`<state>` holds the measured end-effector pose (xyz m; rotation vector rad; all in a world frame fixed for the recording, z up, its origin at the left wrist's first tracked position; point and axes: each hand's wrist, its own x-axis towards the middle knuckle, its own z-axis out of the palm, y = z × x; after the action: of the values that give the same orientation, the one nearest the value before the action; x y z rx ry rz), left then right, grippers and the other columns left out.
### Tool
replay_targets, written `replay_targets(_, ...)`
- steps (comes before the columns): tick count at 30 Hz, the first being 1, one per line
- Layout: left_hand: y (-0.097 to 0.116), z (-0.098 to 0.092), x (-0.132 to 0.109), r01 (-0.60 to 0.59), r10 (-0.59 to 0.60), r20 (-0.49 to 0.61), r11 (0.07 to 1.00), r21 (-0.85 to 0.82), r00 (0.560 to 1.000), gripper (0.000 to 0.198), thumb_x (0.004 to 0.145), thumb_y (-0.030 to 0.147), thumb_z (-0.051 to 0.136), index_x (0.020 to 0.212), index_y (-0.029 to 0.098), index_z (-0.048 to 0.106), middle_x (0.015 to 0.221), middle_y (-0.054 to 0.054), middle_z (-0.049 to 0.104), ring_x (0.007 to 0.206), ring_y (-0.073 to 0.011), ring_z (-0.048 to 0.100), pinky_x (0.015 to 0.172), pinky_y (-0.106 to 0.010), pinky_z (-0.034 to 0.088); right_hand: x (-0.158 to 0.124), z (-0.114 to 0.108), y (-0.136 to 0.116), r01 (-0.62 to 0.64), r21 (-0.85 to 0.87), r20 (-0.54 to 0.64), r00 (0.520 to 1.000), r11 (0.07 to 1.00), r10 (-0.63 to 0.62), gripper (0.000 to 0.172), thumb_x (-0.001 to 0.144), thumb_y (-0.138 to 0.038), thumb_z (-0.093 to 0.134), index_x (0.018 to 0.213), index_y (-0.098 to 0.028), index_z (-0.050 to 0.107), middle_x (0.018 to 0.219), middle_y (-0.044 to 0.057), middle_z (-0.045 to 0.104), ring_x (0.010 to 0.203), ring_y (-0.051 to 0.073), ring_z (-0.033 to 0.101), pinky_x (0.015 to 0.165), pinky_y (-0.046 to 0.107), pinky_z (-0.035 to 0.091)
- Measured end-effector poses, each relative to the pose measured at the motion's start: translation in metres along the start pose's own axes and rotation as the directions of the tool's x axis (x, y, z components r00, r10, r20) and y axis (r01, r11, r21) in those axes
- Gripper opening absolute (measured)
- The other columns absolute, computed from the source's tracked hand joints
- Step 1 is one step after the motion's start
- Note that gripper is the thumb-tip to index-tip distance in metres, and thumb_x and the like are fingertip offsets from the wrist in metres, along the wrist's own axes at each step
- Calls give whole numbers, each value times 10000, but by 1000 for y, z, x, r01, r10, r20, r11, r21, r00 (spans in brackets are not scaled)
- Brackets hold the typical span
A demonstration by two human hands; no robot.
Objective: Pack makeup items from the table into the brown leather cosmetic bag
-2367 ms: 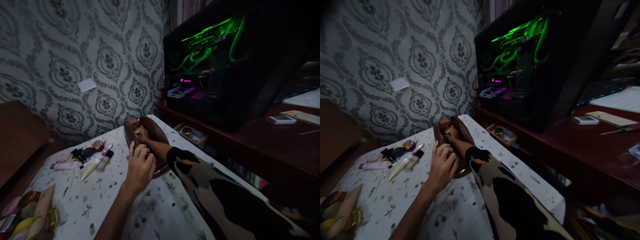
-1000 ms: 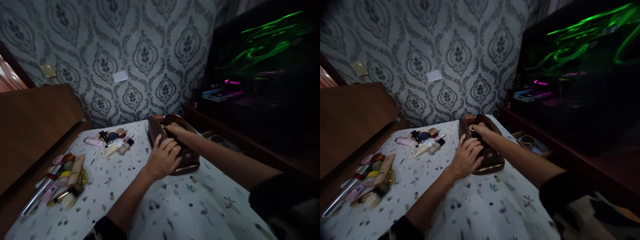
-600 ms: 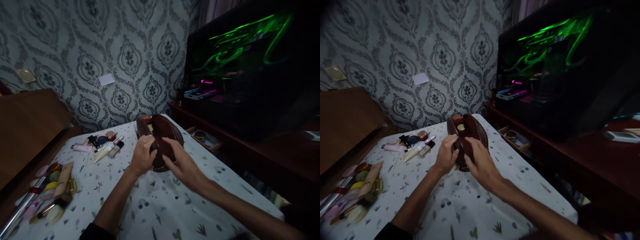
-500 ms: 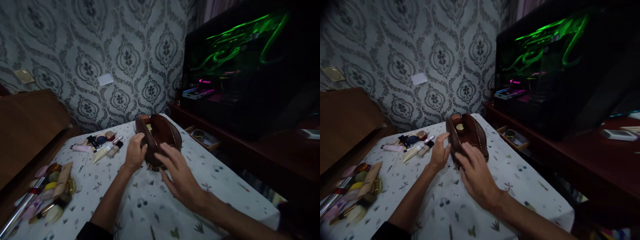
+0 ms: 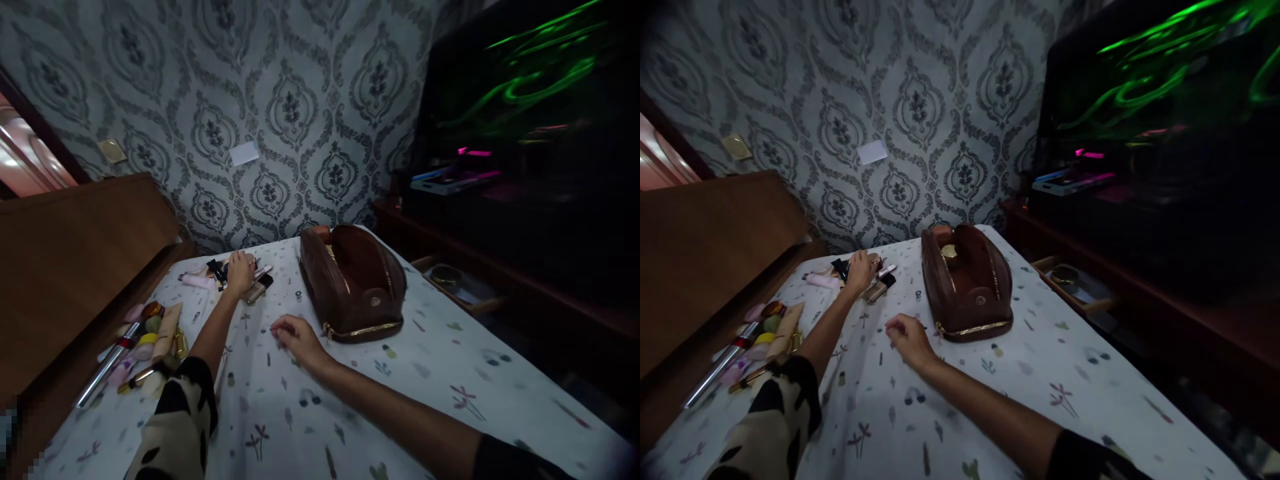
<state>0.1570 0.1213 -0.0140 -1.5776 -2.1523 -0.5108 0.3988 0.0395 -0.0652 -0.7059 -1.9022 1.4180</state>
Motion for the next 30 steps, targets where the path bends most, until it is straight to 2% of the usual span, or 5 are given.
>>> replay_targets(11, -7, 29, 29, 1, -30, 190, 988, 153, 981, 393, 953, 376, 617, 1283, 167, 573, 1308, -108, 589, 1141, -251, 611, 958, -482, 534, -5, -6, -3, 137, -71, 72, 989, 988, -132, 168, 828, -177, 508, 860, -178, 673, 698, -5, 649, 644, 137, 543, 644, 247, 408)
replay_targets(18, 5, 34, 27, 41, -81, 214, 982, 186, 973, 475, 969, 434, 561, 1367, 176, 531, 1494, -157, 459, 1403, -347, 403, 1134, -618, 331, -1, -4, 0, 152, -116, 71, 987, 982, -145, 195, 837, -212, 488, 865, -190, 680, 732, 7, 676, 678, 157, 585, 651, 254, 427)
replay_targets(22, 19, 34, 15, -88, 52, 266, 988, 124, 962, 446, 1016, 453, 405, 1370, 228, 555, 1576, -160, 379, 1504, -376, 216, 1152, -674, 220, -2, -6, -2, 126, -103, 97, 988, 987, -116, 204, 833, -230, 491, 884, -188, 685, 746, 13, 685, 684, 163, 598, 653, 259, 441)
replay_targets(26, 28, 27, -1, -301, 281, 328, 953, 11, 902, 422, 1016, 499, 382, 1376, 341, 537, 1449, -52, 561, 1448, -291, 344, 1171, -635, 197, -1, -7, -3, 123, -74, 103, 988, 990, -115, 202, 831, -240, 498, 892, -186, 682, 780, 27, 703, 723, 175, 625, 664, 265, 457)
replay_targets(30, 25, 16, -16, -409, 395, 342, 912, -33, 853, 362, 984, 472, 471, 1254, 281, 619, 1311, -48, 653, 1342, -250, 465, 1196, -571, 159, -2, -7, -4, 108, -58, 107, 989, 992, -101, 209, 839, -256, 492, 893, -179, 679, 803, 41, 717, 757, 189, 649, 680, 276, 471)
